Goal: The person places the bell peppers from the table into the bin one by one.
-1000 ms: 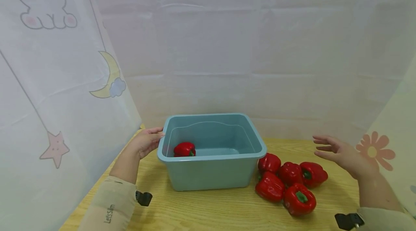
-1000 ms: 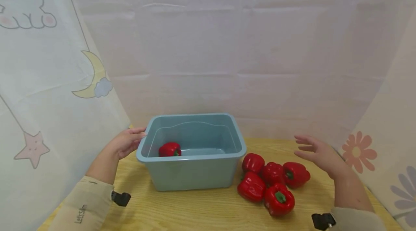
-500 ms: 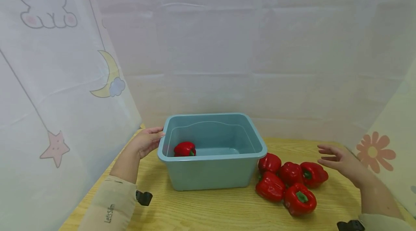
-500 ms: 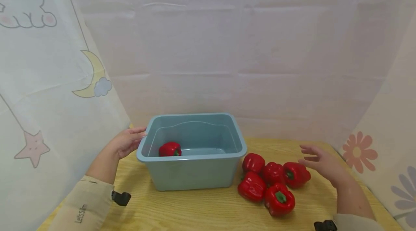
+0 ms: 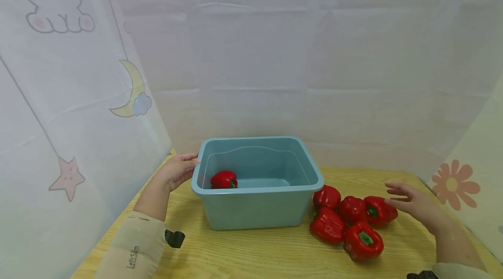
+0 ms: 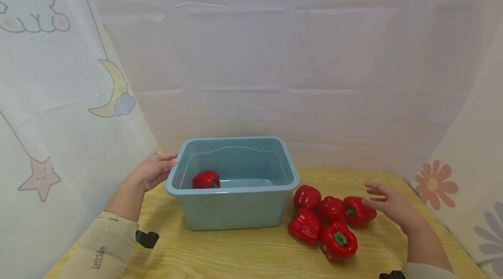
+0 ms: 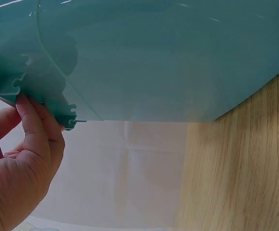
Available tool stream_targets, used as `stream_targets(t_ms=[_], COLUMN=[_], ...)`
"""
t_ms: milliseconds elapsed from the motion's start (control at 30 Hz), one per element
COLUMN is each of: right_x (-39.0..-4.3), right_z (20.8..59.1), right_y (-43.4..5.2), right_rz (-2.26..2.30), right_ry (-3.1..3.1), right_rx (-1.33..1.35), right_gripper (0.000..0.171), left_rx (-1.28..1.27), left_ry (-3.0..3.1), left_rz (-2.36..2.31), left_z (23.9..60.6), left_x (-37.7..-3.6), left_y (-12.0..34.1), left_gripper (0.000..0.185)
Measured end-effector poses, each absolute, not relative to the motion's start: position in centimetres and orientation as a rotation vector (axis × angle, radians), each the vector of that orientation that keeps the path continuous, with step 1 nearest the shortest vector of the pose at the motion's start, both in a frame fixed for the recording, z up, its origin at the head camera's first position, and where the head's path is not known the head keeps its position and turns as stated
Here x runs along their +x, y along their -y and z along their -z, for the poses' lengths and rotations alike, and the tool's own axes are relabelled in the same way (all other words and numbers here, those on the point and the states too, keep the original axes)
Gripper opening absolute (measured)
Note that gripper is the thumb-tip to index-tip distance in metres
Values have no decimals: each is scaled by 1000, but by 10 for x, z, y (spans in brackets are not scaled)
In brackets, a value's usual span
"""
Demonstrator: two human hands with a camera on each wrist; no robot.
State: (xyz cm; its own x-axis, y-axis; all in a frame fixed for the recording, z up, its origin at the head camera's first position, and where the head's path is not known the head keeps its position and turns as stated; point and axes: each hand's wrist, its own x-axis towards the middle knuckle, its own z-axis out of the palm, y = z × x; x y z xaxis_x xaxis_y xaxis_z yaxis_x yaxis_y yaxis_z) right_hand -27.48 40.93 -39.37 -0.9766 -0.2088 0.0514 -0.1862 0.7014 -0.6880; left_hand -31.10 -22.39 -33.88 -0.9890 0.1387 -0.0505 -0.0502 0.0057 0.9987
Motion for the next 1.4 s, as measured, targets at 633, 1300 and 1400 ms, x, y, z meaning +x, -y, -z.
stream_targets(t_ms=[633,1300,1400], right_x=[-276,-275,-276], right_z=[419,415,416], right_y=[-409,-406,-407], right_rz=[1114,1129,1132], right_ry=[-2738,-2653,-2633], right_rx=[-134,-115,-109], right_gripper=[77,80,82], left_rx=[110,147,192], left_ry=[-2130,-2141,-2119], left_rz=[-2121,-2108,-2127], left_z=[340,339,338], left_x=[-312,-309,-307], left_y=[224,225,225], left_gripper=[47,49,49])
